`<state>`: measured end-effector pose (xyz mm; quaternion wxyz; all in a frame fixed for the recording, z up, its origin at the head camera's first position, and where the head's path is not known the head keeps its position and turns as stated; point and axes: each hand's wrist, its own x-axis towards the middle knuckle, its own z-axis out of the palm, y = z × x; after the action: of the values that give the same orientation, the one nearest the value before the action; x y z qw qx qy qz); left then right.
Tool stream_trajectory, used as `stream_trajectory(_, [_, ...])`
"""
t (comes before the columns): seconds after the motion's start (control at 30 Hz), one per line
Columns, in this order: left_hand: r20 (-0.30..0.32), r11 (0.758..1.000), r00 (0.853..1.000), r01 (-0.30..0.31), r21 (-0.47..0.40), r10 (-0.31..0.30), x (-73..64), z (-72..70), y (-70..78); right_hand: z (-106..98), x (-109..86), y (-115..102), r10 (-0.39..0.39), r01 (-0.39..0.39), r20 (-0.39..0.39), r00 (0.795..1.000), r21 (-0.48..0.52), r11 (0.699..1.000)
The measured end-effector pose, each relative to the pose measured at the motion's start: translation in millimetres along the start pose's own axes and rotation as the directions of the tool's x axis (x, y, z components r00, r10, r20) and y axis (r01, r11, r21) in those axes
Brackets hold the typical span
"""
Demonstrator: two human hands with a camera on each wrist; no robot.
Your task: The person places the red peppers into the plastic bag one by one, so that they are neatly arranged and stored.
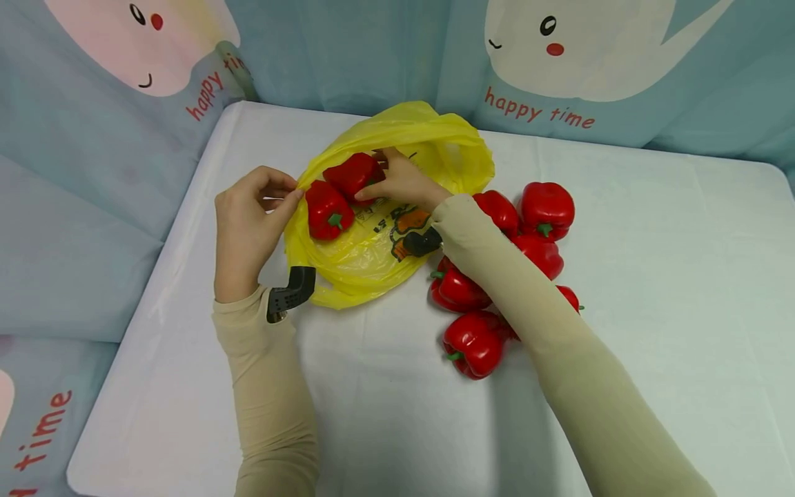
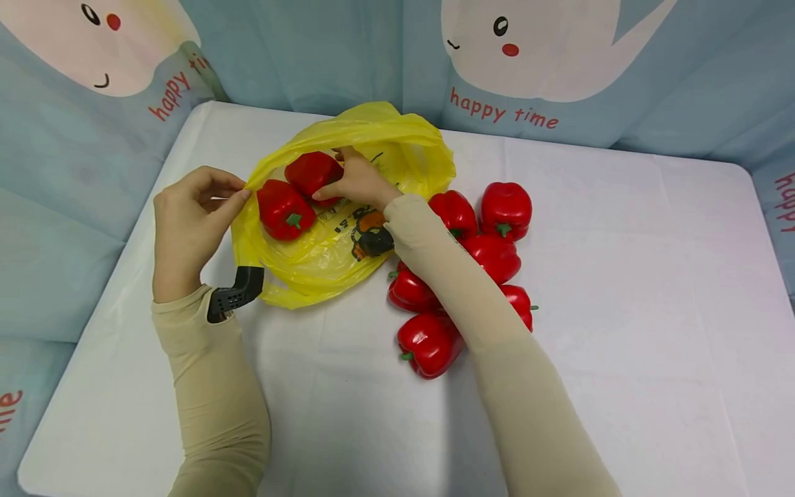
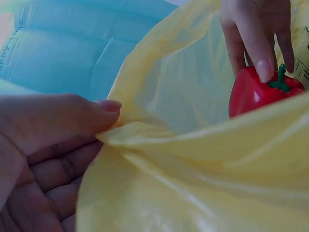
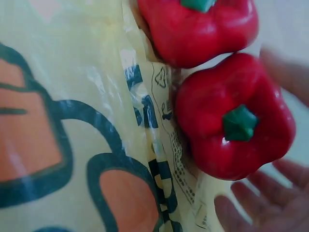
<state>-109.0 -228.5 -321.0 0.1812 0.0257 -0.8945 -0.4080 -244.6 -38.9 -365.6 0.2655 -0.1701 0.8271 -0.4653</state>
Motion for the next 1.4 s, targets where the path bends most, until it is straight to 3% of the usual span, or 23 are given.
stream_trajectory(0.17, [-0.004,1.000,1.000,-0.011,0.026,0.011,0.4,1.2,1.5,-9.7,-16.7,-0.6,0.020,-0.021,-0.035,0.999,-0.029,0.999])
stream_trajectory(0.5, [-0.005,0.998,1.000,0.000,0.065,0.001,0.5,2.0,2.4,-23.9,-67.3,-9.5,-0.070,0.076,-0.104,0.992,0.053,0.996])
stream_trajectory(0.73, [-0.001,0.998,1.000,0.004,0.061,-0.004,0.6,4.6,1.7,-30.4,-110.5,-13.2,-0.142,0.164,-0.180,0.973,0.117,0.979])
stream_trajectory(1.0, [-0.008,0.998,1.000,-0.011,0.060,0.011,1.5,5.8,2.3,-41.9,-162.0,4.7,-0.144,0.215,-0.321,0.936,0.198,0.956])
stream_trajectory(1.23, [0.004,0.998,1.000,0.003,0.059,-0.004,1.9,7.6,3.1,-52.8,-203.7,23.3,-0.096,0.159,-0.358,0.929,0.152,0.975])
stream_trajectory(1.4, [0.004,0.998,1.000,-0.004,0.062,0.004,1.9,7.9,3.3,-61.6,-232.4,41.4,-0.096,0.164,-0.404,0.910,0.136,0.977])
